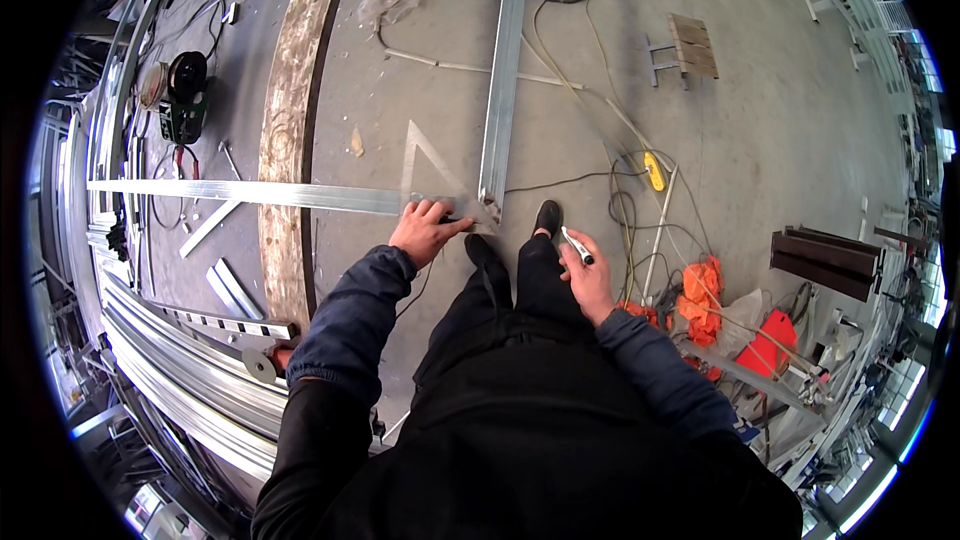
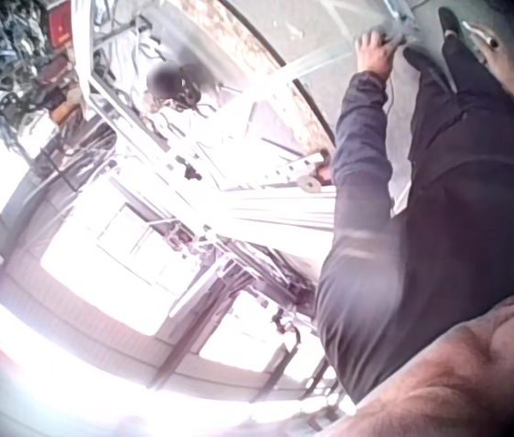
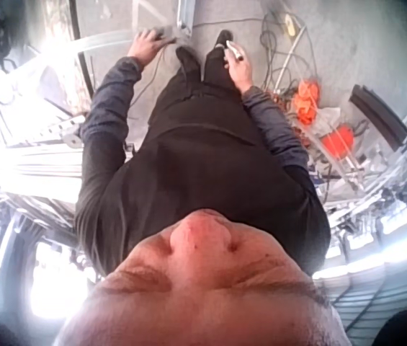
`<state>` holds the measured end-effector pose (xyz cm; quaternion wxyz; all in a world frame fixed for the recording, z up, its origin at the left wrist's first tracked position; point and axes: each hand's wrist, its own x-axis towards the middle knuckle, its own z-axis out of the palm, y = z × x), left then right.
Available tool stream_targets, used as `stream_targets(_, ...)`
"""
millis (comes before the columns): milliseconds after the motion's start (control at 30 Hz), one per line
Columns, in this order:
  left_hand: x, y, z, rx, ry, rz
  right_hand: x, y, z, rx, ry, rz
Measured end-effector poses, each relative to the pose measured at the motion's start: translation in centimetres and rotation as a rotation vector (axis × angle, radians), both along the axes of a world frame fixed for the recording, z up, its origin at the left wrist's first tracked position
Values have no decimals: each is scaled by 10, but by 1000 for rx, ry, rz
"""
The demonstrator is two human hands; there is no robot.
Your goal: The person uses an angle grinder to cut and grind metal frame components in a workshop. They measure and mark the metal with a square and marker, then cut along the marked lines, producing sparks. The person moves around the workspace to access different sections of the frame.
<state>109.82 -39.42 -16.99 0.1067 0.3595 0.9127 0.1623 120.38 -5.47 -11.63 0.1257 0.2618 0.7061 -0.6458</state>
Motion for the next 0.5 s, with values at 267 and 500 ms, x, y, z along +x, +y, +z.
stream_targets(267, -1, 2, 2, 30, 26, 9, -3, -5, 1, 12, -29, 27)
stream_targets(500, -2, 2, -1, 11, -14, 7, -6, -3, 3, 7, -47, 45)
